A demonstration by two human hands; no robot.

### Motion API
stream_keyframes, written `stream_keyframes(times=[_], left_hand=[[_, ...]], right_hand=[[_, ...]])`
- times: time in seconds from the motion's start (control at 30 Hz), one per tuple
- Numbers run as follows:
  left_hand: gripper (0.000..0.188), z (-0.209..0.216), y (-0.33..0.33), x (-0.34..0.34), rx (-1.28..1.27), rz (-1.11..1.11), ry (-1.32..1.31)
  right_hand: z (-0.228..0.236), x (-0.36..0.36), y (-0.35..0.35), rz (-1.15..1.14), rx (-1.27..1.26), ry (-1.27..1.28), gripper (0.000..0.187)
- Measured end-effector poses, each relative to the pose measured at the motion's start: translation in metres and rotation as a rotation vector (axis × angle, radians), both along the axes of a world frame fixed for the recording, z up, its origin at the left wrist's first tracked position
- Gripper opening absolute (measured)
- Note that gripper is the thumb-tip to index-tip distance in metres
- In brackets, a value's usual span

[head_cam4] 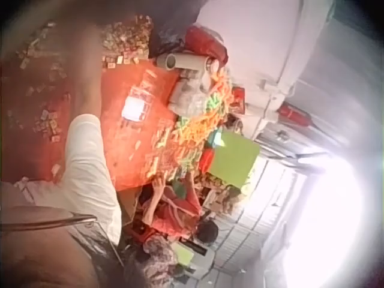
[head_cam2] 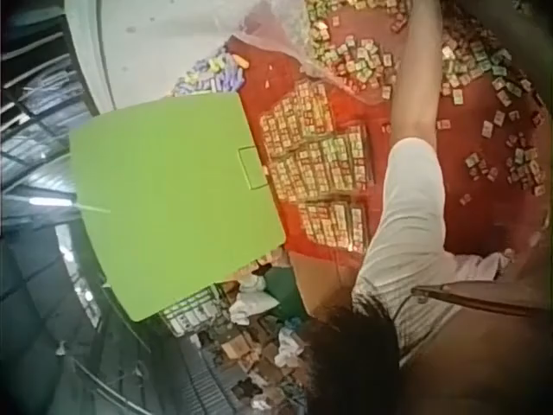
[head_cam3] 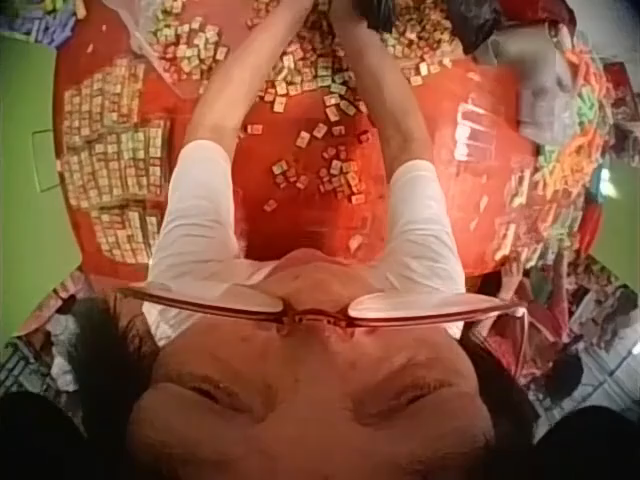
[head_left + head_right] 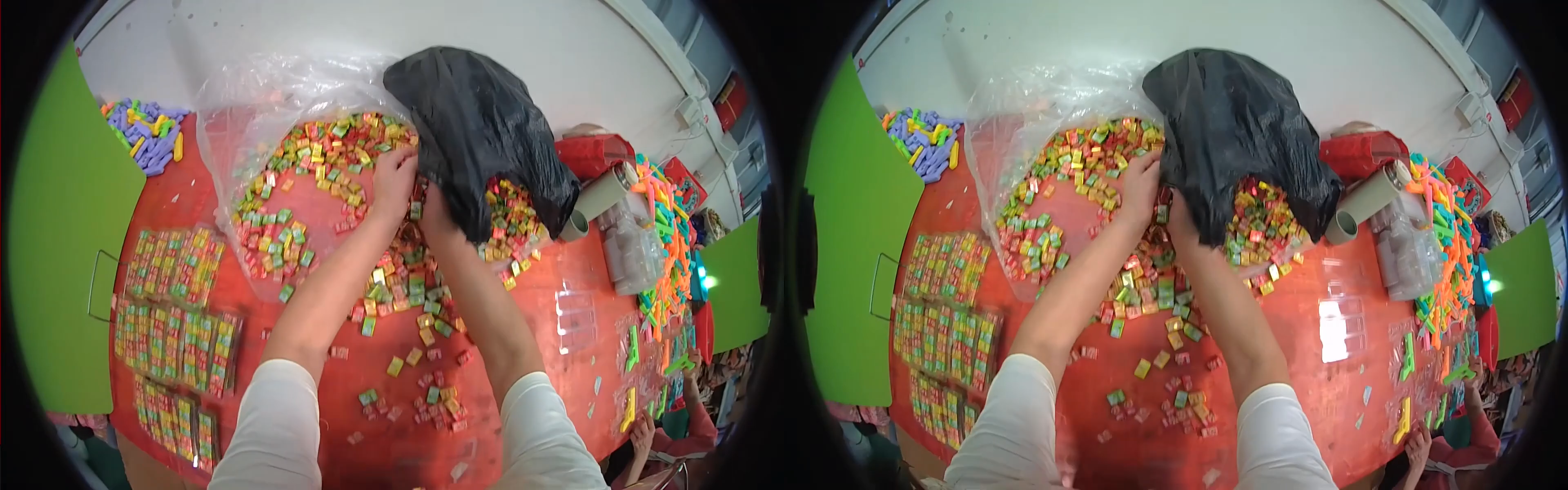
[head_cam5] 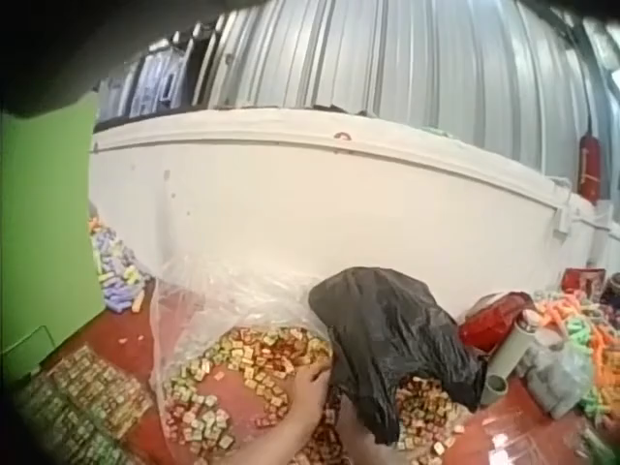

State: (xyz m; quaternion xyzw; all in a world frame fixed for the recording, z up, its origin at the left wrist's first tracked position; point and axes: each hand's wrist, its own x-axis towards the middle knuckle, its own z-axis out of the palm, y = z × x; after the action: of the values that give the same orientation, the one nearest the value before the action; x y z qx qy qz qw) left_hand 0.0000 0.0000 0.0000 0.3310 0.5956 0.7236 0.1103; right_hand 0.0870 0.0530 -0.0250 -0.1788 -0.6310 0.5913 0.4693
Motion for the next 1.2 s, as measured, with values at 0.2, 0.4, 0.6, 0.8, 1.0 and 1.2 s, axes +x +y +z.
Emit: stream_keyframes(times=[0.2, 0.4, 0.6, 0.8, 1.0, 1.2], left_hand=[[0.033, 0.033, -0.093, 0.051, -0.062, 0.043, 0.11], [0.039, 0.024, -0.151, 0.087, -0.123, -0.225, -0.01], [0.05, 0.039, -0.239, 0.138, -0.335, -0.357, 0.275], [0.061, 0.023, -0.262, 0.11, -0.341, -0.193, 0.528], [0.105, 0.055, -0.193, 0.069, -1.155, -0.332, 0.696], [0.076, 0.035, -0.129, 0.083, -1.052, -0.143, 0.741]], right_hand=[[0.061, 0.042, -0.074, 0.185, -0.637, -0.018, 0.022], [0.073, 0.088, -0.115, 0.182, -0.505, -0.156, 0.024], [0.063, 0.17, -0.142, 0.496, -0.046, -0.383, 0.03], [0.047, 0.195, -0.112, 0.158, 0.371, -0.52, 0.043], [0.052, 0.143, -0.073, 0.101, 0.646, -1.271, 0.103], [0.026, 0.096, -0.073, 0.02, 0.701, -1.096, 0.075]])
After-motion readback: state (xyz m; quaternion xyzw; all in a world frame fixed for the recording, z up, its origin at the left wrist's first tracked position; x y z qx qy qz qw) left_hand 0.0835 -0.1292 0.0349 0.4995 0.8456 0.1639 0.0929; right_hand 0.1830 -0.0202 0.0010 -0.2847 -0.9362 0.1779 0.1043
